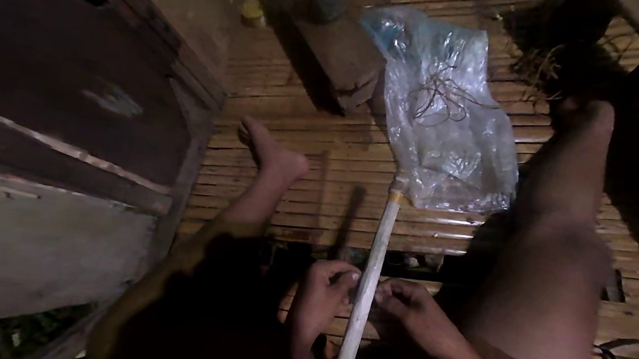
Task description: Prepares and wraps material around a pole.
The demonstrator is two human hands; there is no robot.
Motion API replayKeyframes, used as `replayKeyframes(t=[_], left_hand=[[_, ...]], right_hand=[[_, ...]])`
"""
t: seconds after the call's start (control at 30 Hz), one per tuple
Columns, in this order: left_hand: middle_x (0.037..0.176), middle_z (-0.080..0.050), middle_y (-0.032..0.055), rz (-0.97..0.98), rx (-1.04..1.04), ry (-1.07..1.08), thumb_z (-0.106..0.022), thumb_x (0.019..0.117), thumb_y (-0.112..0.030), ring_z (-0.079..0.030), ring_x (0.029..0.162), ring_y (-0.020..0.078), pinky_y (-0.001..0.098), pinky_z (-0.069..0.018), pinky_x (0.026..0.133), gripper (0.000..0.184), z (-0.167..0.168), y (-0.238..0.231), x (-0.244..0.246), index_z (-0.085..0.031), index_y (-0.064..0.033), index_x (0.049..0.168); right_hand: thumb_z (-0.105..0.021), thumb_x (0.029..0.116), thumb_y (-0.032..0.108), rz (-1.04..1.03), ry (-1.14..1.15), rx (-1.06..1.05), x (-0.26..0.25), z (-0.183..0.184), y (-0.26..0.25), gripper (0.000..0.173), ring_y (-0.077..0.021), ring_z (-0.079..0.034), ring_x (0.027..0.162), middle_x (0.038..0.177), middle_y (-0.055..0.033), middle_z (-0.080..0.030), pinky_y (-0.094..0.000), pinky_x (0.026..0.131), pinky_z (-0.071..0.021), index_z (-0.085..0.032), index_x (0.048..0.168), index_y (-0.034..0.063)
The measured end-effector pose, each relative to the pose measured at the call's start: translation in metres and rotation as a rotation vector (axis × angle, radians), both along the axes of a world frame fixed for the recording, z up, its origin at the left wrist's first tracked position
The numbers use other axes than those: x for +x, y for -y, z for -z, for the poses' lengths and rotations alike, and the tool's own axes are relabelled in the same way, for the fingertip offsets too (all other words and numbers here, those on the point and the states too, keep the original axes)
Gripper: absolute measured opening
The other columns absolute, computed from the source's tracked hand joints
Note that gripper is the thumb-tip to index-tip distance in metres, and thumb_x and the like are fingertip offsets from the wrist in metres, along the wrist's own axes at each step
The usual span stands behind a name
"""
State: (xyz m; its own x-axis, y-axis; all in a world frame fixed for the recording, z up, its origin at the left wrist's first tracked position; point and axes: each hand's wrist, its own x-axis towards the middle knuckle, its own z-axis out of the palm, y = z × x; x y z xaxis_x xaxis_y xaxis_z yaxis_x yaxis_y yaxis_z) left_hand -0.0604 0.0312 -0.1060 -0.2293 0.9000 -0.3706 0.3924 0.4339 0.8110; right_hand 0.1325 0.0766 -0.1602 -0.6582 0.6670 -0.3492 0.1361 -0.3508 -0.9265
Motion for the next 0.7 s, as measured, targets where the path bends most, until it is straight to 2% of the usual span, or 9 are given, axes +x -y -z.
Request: replayKeyframes(t=[0.07,0.13,0.2,0.27,0.37,0.47,0.53,0.63,0.7], left_hand=[[0.082,-0.07,0.0015,0.023,-0.025,-0.055,-0.059,0.1022,-0.008,-0.061,0.059,0.0038,0.0198,-0.0533,0.058,0.015,-0.012,0.003,-0.002,-0.073,-0.0016,0.105],[0.084,-0.072,0.0015,0.003,-0.004,-0.074,-0.057,0.1022,-0.007,-0.062,0.059,0.0028,0.0187,-0.0537,0.057,0.016,-0.02,0.007,-0.002,-0.072,-0.0011,0.104],[0.084,-0.074,0.0009,-0.057,0.071,-0.054,-0.056,0.1023,-0.006,-0.063,0.058,0.002,0.0182,-0.053,0.055,0.016,-0.024,0.012,-0.002,-0.071,-0.0002,0.104],[0.08,-0.074,-0.0008,-0.072,0.279,-0.054,-0.056,0.1002,-0.005,-0.063,0.057,0.0001,0.0167,-0.0533,0.054,0.016,-0.019,0.019,-0.003,-0.071,0.0005,0.1],[0.083,-0.075,-0.0001,0.042,0.543,-0.029,-0.058,0.0995,-0.007,-0.065,0.061,-0.0004,0.0159,-0.056,0.057,0.015,-0.016,0.025,-0.005,-0.072,0.0007,0.098],[0.085,-0.075,0.0013,0.153,0.494,-0.03,-0.061,0.0991,-0.009,-0.067,0.064,0.0003,0.0162,-0.0577,0.061,0.016,-0.029,0.026,-0.002,-0.075,-0.0009,0.099],[0.089,-0.075,0.0018,0.224,0.498,-0.108,-0.063,0.0989,-0.012,-0.068,0.071,0.0004,0.0161,-0.0588,0.068,0.016,-0.031,0.026,-0.002,-0.076,-0.003,0.1],[0.09,-0.076,0.0023,0.253,0.634,-0.185,-0.069,0.0956,-0.013,-0.07,0.077,0.0005,0.0157,-0.0589,0.075,0.012,-0.031,0.027,0.001,-0.077,-0.0047,0.096],[0.09,-0.076,0.0021,0.263,0.692,-0.2,-0.07,0.096,-0.015,-0.07,0.079,0.0003,0.0149,-0.0583,0.075,0.012,-0.034,0.027,0.005,-0.076,-0.0055,0.095]], right_hand=[[-0.06,0.1014,0.02,-0.07,0.11,0.174,0.008,-0.004,0.005,0.02,-0.0053,-0.061,0.077,0.093,-0.0021,-0.067,-0.0235,0.072,-0.0524,-0.069,0.111,0.0041],[-0.06,0.1015,0.024,-0.138,0.233,0.328,0.014,-0.008,0.01,0.025,-0.0143,-0.063,0.079,0.1,-0.0071,-0.068,-0.0341,0.075,-0.0547,-0.069,0.116,0.0061],[-0.059,0.1016,0.024,-0.155,0.32,0.427,0.014,-0.015,0.016,0.024,-0.0213,-0.066,0.08,0.101,-0.0101,-0.069,-0.043,0.077,-0.0571,-0.071,0.114,0.0073],[-0.059,0.102,0.023,-0.153,0.344,0.459,0.01,-0.021,0.018,0.022,-0.023,-0.068,0.08,0.098,-0.0099,-0.071,-0.0456,0.076,-0.0576,-0.071,0.11,0.0072],[-0.06,0.1019,0.025,-0.175,0.39,0.584,0.005,-0.03,0.02,0.022,-0.0248,-0.07,0.083,0.099,-0.0092,-0.072,-0.048,0.076,-0.0593,-0.071,0.109,0.008],[-0.061,0.0983,0.025,-0.078,0.412,0.724,0.004,-0.036,0.023,0.02,-0.0229,-0.069,0.07,0.086,-0.0062,-0.071,-0.047,0.063,-0.0587,-0.072,0.104,0.0093],[-0.06,0.0987,0.03,0.016,0.368,0.745,0.004,-0.039,0.025,0.021,-0.0163,-0.065,0.063,0.079,-0.0012,-0.068,-0.04,0.057,-0.0566,-0.07,0.105,0.0128],[-0.059,0.1005,0.034,0.099,0.238,0.757,0.003,-0.046,0.03,0.026,-0.0112,-0.061,0.064,0.087,-0.0005,-0.069,-0.0328,0.056,-0.0548,-0.071,0.111,0.0133],[-0.057,0.1028,0.035,0.15,0.171,0.795,-0.001,-0.045,0.034,0.027,-0.0081,-0.061,0.065,0.089,-0.0002,-0.069,-0.0284,0.057,-0.0541,-0.073,0.107,0.0134]])
